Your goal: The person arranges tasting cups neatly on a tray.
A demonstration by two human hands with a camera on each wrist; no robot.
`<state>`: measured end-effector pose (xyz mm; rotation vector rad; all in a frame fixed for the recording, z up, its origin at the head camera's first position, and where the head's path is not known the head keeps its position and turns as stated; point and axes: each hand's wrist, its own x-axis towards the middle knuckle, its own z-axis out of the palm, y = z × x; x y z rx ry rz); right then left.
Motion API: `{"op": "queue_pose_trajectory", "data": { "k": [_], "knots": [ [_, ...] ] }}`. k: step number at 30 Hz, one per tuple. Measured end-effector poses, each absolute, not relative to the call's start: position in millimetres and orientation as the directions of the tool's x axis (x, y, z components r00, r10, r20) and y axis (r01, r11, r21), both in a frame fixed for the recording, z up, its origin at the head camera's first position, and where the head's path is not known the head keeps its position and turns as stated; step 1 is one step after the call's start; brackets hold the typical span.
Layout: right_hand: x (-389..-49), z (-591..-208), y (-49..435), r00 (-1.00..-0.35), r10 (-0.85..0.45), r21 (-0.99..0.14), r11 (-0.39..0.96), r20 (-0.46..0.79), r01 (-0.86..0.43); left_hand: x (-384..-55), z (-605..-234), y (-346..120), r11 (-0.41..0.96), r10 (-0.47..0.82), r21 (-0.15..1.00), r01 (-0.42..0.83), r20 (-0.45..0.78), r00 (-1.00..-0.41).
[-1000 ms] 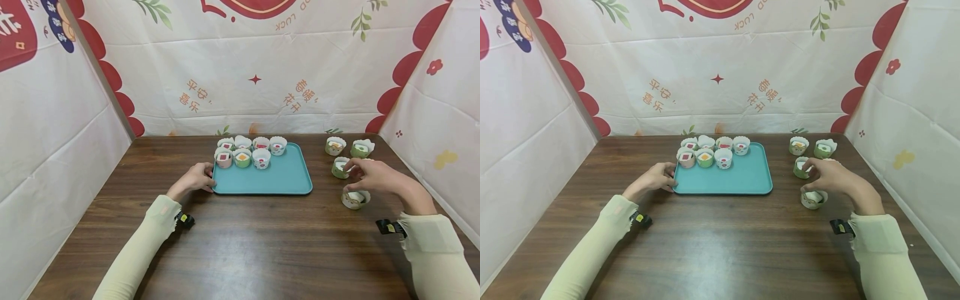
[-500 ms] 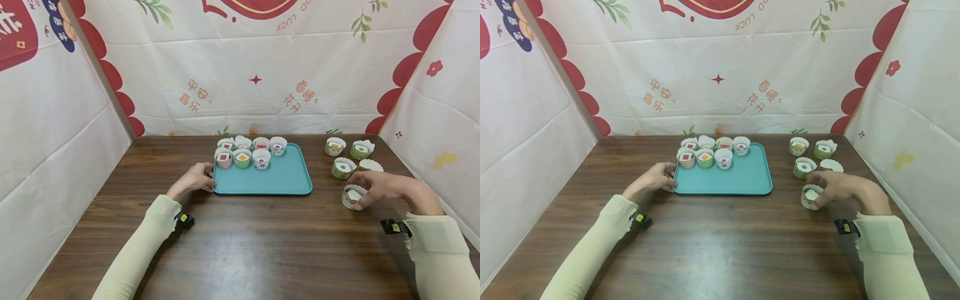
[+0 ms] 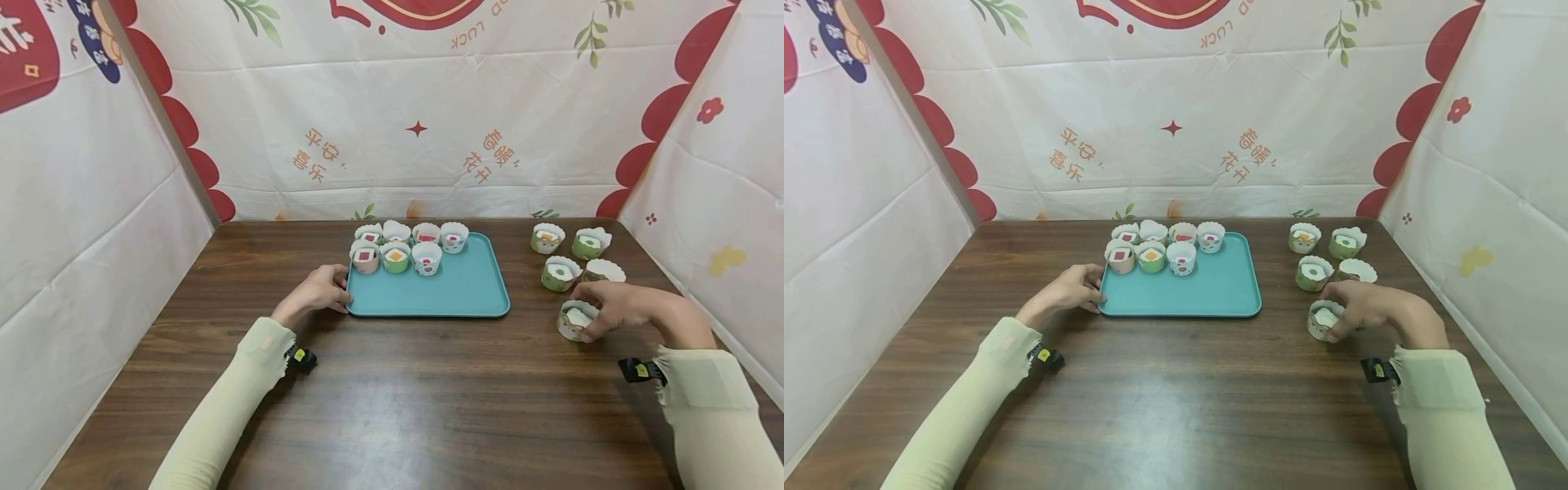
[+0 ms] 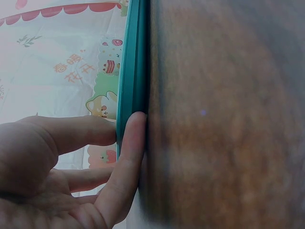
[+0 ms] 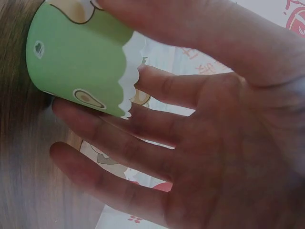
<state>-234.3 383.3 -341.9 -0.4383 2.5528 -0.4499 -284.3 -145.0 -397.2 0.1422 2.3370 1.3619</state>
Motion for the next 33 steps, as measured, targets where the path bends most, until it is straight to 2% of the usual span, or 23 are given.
{"op": "queue_pose_trajectory", "data": {
  "k": [10,23,33],
  "knots": [
    [-233.4,-341.0,383.1,-0.844,-0.404,-0.383,0.885,-0.352,-0.264,-285.2,-398.4,-145.6,0.511,0.301,0.85,-0.131,-0.319,-0.899],
    [-227.0,-342.6,381.9,-0.88,-0.425,-0.491,0.825,-0.213,-0.279,-285.1,-399.2,-146.1,0.508,0.314,0.855,-0.104,-0.296,-0.902],
    [-227.0,-341.5,375.4,-0.892,-0.445,-0.458,0.81,-0.074,-0.366,-284.4,-398.8,-145.8,0.509,0.312,0.855,-0.1,-0.292,-0.904]
  ]
}}
